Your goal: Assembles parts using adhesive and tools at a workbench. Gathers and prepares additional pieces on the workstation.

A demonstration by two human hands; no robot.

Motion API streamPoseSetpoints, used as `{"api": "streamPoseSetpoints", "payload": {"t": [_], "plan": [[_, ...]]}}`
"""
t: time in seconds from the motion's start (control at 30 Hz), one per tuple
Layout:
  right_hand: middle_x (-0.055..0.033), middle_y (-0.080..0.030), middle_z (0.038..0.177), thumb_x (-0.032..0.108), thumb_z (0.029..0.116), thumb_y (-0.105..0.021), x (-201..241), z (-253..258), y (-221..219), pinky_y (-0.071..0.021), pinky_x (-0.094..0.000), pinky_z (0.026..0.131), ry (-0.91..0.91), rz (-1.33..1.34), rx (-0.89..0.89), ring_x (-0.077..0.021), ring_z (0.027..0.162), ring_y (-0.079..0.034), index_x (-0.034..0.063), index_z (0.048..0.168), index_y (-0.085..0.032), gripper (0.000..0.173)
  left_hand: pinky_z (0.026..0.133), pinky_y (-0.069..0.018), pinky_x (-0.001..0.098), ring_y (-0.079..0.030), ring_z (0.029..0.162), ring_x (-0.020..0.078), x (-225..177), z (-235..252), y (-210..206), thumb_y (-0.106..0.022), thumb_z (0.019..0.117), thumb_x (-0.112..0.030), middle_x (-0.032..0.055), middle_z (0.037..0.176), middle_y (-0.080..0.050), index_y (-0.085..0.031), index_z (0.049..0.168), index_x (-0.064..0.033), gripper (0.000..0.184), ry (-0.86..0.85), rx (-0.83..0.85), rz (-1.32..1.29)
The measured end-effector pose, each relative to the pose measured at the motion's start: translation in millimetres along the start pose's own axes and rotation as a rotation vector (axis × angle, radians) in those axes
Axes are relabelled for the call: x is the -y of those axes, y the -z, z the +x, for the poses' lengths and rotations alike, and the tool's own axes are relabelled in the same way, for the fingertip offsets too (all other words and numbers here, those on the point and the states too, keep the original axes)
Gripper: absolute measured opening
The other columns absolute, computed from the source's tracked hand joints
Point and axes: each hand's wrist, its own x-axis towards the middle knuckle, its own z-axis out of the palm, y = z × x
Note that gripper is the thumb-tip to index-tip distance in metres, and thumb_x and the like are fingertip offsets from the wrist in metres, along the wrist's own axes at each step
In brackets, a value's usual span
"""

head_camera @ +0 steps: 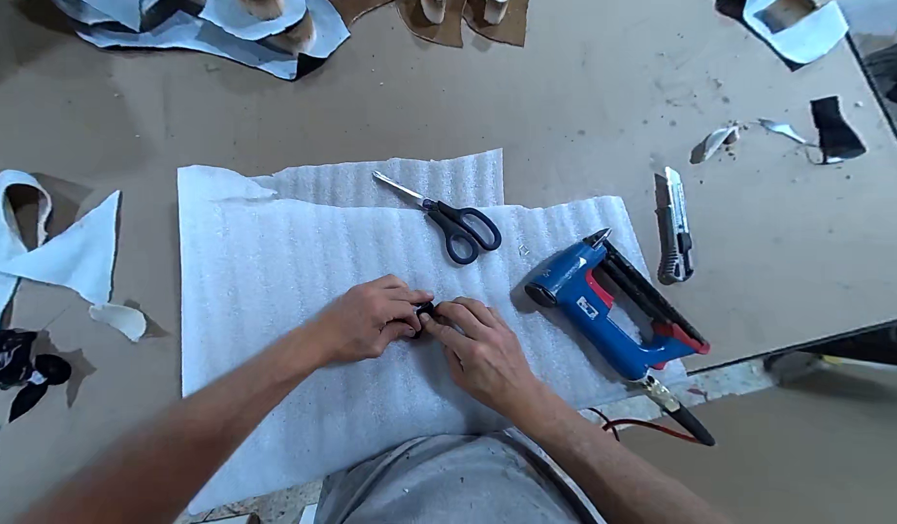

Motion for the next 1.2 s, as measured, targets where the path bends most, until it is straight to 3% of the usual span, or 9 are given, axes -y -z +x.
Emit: {"api": "streamPoseSetpoints", "payload": {"t": [0.23, 0.3, 0.4, 0.47, 0.67, 0.8, 0.87, 0.97, 1.2], "plan": [[-0.0019, -0.071, 0.123, 0.015, 0.0913, -0.059, 3.4, 1.9, 31.5, -0.0590, -0.0413, 0.089, -0.137, 0.011, 0.024, -0.0208, 0.116, -0.066, 0.0187, 0.118, -0.077, 0.032, 0.101, -0.0529, 0.0279, -0.065, 0.115, 0.0125, 17.4, 1.6, 0.1, -0.065, 0.0962, -0.018, 0.0003, 0.123, -0.072, -0.080, 0.094, -0.0140, 0.015, -0.104, -0.014, -0.053], [-0.0096, -0.070, 0.125, 0.018, 0.0937, -0.063, -4.0, -9.8, 72.0, -0.0578, -0.0498, 0.091, -0.341, -0.140, -0.071, -0.0297, 0.114, -0.067, 0.0130, 0.123, -0.074, 0.032, 0.101, -0.0531, 0.0277, -0.065, 0.115, 0.0121, 17.5, 0.2, -1.4, -0.066, 0.0965, -0.018, -0.0006, 0.123, -0.073, -0.080, 0.095, -0.0150, 0.015, -0.094, -0.045, -0.050], [-0.0318, -0.055, 0.136, 0.036, 0.0891, -0.074, -33.1, -42.4, 113.6, -0.0466, -0.0730, 0.090, -0.722, -0.309, 0.030, -0.0561, 0.121, -0.054, 0.0089, 0.147, -0.056, 0.066, 0.100, -0.0525, 0.0274, -0.065, 0.114, 0.0122, 16.4, -3.3, -5.8, -0.064, 0.0977, -0.020, -0.0005, 0.123, -0.073, -0.081, 0.095, -0.0153, 0.017, -0.073, -0.094, -0.049], [-0.0360, -0.055, 0.132, 0.040, 0.0852, -0.081, -56.3, -63.5, 113.0, -0.0460, -0.0760, 0.086, -0.850, -0.316, 0.124, -0.0598, 0.115, -0.055, 0.0081, 0.153, -0.047, 0.082, 0.100, -0.0525, 0.0271, -0.066, 0.114, 0.0123, 16.3, -3.7, -6.5, -0.064, 0.0981, -0.020, -0.0001, 0.122, -0.074, -0.081, 0.096, -0.0153, 0.018, -0.067, -0.116, -0.047], [-0.0276, -0.067, 0.117, 0.020, 0.0822, -0.074, -75.8, -62.5, 126.5, -0.0486, -0.0738, 0.082, -0.808, -0.238, 0.197, -0.0503, 0.102, -0.066, 0.0061, 0.151, -0.048, 0.075, 0.100, -0.0530, 0.0268, -0.067, 0.113, 0.0129, 15.8, -5.2, -11.0, -0.063, 0.0982, -0.018, 0.0006, 0.119, -0.075, -0.081, 0.097, -0.0146, 0.019, -0.063, -0.174, -0.044], [-0.0104, -0.067, 0.073, 0.052, 0.0882, -0.059, -2.1, -37.3, 157.5, -0.0499, -0.0517, 0.053, -0.781, -0.223, 0.192, -0.0261, 0.063, -0.066, 0.0031, 0.102, -0.069, 0.051, 0.099, -0.0533, 0.0270, -0.067, 0.114, 0.0129, 15.6, -6.3, -14.2, -0.064, 0.0969, -0.018, 0.0001, 0.119, -0.075, -0.081, 0.096, -0.0152, 0.017, -0.036, -0.192, -0.040], [-0.0090, -0.072, 0.080, 0.046, 0.0906, -0.069, 39.8, -29.4, 159.8, -0.0591, -0.0425, 0.062, -0.710, -0.025, 0.234, -0.0153, 0.070, -0.071, 0.0016, 0.100, -0.071, 0.046, 0.098, -0.0537, 0.0271, -0.067, 0.113, 0.0127, 15.2, -6.4, -14.4, -0.064, 0.0966, -0.017, -0.0003, 0.119, -0.075, -0.081, 0.096, -0.0155, 0.017, -0.032, -0.189, -0.057], [-0.0014, -0.074, 0.079, 0.042, 0.0874, -0.070, 67.1, -15.7, 134.1, -0.0573, -0.0326, 0.060, -0.561, 0.046, 0.278, -0.0068, 0.070, -0.070, 0.0118, 0.100, -0.076, 0.033, 0.095, -0.0547, 0.0285, -0.067, 0.112, 0.0138, 16.2, -5.3, -15.0, -0.064, 0.0969, -0.018, 0.0000, 0.117, -0.075, -0.081, 0.095, -0.0152, 0.017, -0.041, -0.202, -0.064], [0.0023, -0.073, 0.076, 0.043, 0.0840, -0.066, 67.9, -6.2, 110.8, -0.0540, -0.0301, 0.055, -0.504, -0.023, 0.321, -0.0049, 0.065, -0.067, 0.0154, 0.099, -0.078, 0.034, 0.094, -0.0542, 0.0285, -0.067, 0.112, 0.0139, 18.3, -4.9, -13.8, -0.062, 0.0980, -0.018, -0.0018, 0.116, -0.076, -0.080, 0.096, -0.0164, 0.019, -0.053, -0.178, -0.045]]}}
